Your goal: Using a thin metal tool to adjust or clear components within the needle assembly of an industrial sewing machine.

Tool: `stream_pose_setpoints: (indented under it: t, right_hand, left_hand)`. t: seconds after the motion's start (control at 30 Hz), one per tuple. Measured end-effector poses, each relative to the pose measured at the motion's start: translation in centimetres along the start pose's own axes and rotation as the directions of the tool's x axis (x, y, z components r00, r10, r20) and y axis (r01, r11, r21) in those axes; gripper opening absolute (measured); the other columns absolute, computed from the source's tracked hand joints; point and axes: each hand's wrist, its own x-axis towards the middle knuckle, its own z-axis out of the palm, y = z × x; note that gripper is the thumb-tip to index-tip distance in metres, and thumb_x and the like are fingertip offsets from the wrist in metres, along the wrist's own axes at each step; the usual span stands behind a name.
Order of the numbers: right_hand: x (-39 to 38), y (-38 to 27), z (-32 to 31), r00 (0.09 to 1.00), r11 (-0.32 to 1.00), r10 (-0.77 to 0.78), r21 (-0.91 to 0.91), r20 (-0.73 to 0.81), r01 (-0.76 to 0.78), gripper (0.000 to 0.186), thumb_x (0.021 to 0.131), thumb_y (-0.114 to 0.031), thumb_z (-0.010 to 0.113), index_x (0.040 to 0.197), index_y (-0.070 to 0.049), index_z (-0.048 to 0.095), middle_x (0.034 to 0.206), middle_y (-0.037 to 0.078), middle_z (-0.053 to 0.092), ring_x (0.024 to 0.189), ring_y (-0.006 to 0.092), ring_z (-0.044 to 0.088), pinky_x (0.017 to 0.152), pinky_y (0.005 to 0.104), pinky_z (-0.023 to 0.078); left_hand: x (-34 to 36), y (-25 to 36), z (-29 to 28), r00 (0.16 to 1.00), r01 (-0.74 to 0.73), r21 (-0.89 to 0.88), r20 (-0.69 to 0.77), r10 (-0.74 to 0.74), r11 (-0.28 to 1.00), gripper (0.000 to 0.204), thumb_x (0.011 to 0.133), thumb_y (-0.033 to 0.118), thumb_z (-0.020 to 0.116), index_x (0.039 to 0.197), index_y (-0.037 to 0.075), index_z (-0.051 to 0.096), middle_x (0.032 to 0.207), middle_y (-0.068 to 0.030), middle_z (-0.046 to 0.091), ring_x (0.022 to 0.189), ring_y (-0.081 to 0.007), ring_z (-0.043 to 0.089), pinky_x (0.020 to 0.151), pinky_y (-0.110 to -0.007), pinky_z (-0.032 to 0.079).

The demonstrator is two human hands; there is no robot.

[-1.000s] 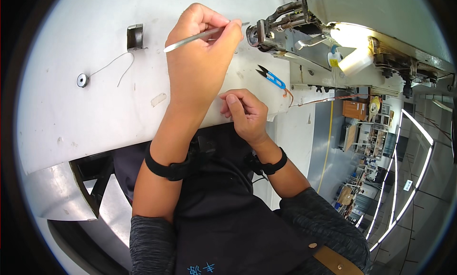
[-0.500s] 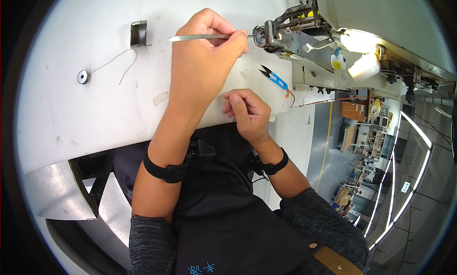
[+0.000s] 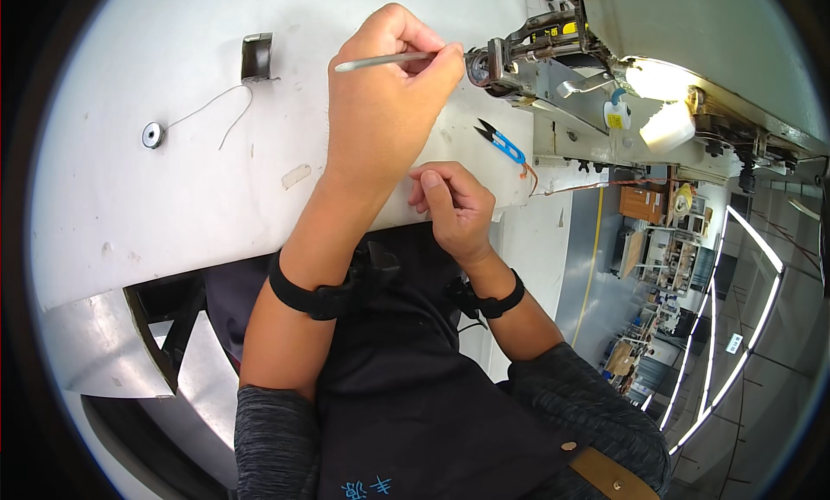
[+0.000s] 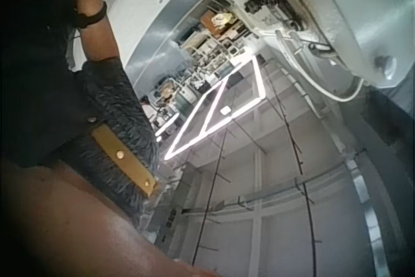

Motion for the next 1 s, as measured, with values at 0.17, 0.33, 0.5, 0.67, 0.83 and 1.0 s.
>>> stream_pose_setpoints:
  t: [0.17, 0.33, 0.5, 0.67, 0.83, 1.0]
  right_hand:
    - [0.03, -0.12, 0.22, 1.0, 1.0, -0.002, -0.005, -0.014, 0.002, 0.022, 0.104, -0.012, 0.054, 0.103, 0.005, 0.067, 0.079, 0.007, 0.066, 0.066, 0.0087, 0.058, 0.061, 0.0217, 0.047]
    - [0.04, 0.04, 0.15, 1.0, 1.0, 0.008, -0.001, -0.005, -0.008, 0.021, 0.104, -0.011, 0.054, 0.102, 0.005, 0.067, 0.079, 0.007, 0.067, 0.066, 0.0086, 0.058, 0.06, 0.0216, 0.047]
    - [0.06, 0.3, 0.37, 0.998, 1.0, -0.029, 0.0, -0.047, 0.03, 0.015, 0.101, -0.011, 0.058, 0.1, 0.0, 0.069, 0.074, 0.002, 0.066, 0.063, 0.0049, 0.058, 0.056, 0.0195, 0.045]
    - [0.09, 0.28, 0.36, 0.998, 0.999, -0.035, -0.01, -0.047, 0.035, 0.015, 0.101, -0.011, 0.058, 0.1, 0.0, 0.069, 0.073, 0.002, 0.066, 0.062, 0.0049, 0.058, 0.056, 0.0192, 0.045]
    - [0.06, 0.23, 0.49, 0.998, 1.0, -0.024, -0.007, -0.058, 0.024, 0.015, 0.101, -0.01, 0.058, 0.1, 0.0, 0.069, 0.073, 0.002, 0.066, 0.062, 0.0049, 0.058, 0.056, 0.019, 0.044]
    - [0.03, 0.24, 0.42, 0.998, 0.999, -0.026, -0.025, -0.056, 0.025, 0.015, 0.101, -0.01, 0.058, 0.099, 0.0, 0.069, 0.073, 0.002, 0.066, 0.062, 0.0049, 0.059, 0.055, 0.0192, 0.044]
  left_hand:
    - [-0.36, -0.33, 0.05, 0.999, 0.03, -0.043, -0.016, -0.031, 0.999, 0.017, 0.084, 0.006, 0.073, 0.083, 0.0, 0.058, 0.072, -0.0072, 0.068, 0.066, -0.0108, 0.065, 0.059, -0.025, 0.05]
    - [-0.34, 0.21, 0.19, 1.0, -0.013, -0.045, -0.029, 0.012, 0.999, 0.016, 0.084, 0.005, 0.073, 0.083, 0.0, 0.057, 0.073, -0.0075, 0.069, 0.067, -0.0112, 0.066, 0.061, -0.025, 0.052]
    - [-0.76, -0.26, 0.32, 1.0, 0.009, -0.042, -0.008, -0.01, 0.999, 0.016, 0.085, 0.004, 0.072, 0.083, 0.001, 0.056, 0.073, -0.0078, 0.069, 0.067, -0.0121, 0.068, 0.061, -0.025, 0.053]
    - [-0.57, -0.33, 0.75, 0.997, -0.072, -0.032, -0.039, 0.071, 0.997, 0.016, 0.085, 0.003, 0.071, 0.083, 0.001, 0.056, 0.073, -0.0074, 0.069, 0.065, -0.0118, 0.068, 0.06, -0.025, 0.053]
    - [-0.9, -0.4, 0.26, 0.995, -0.091, -0.019, -0.045, 0.09, 0.996, 0.016, 0.085, 0.002, 0.071, 0.084, 0.001, 0.056, 0.073, -0.0074, 0.069, 0.065, -0.0113, 0.067, 0.06, -0.024, 0.053]
    - [-0.92, -0.69, 0.35, 0.999, -0.033, -0.06, -0.038, 0.031, 0.998, 0.016, 0.085, 0.003, 0.071, 0.083, 0.001, 0.055, 0.07, -0.0067, 0.067, 0.065, -0.011, 0.067, 0.06, -0.024, 0.053]
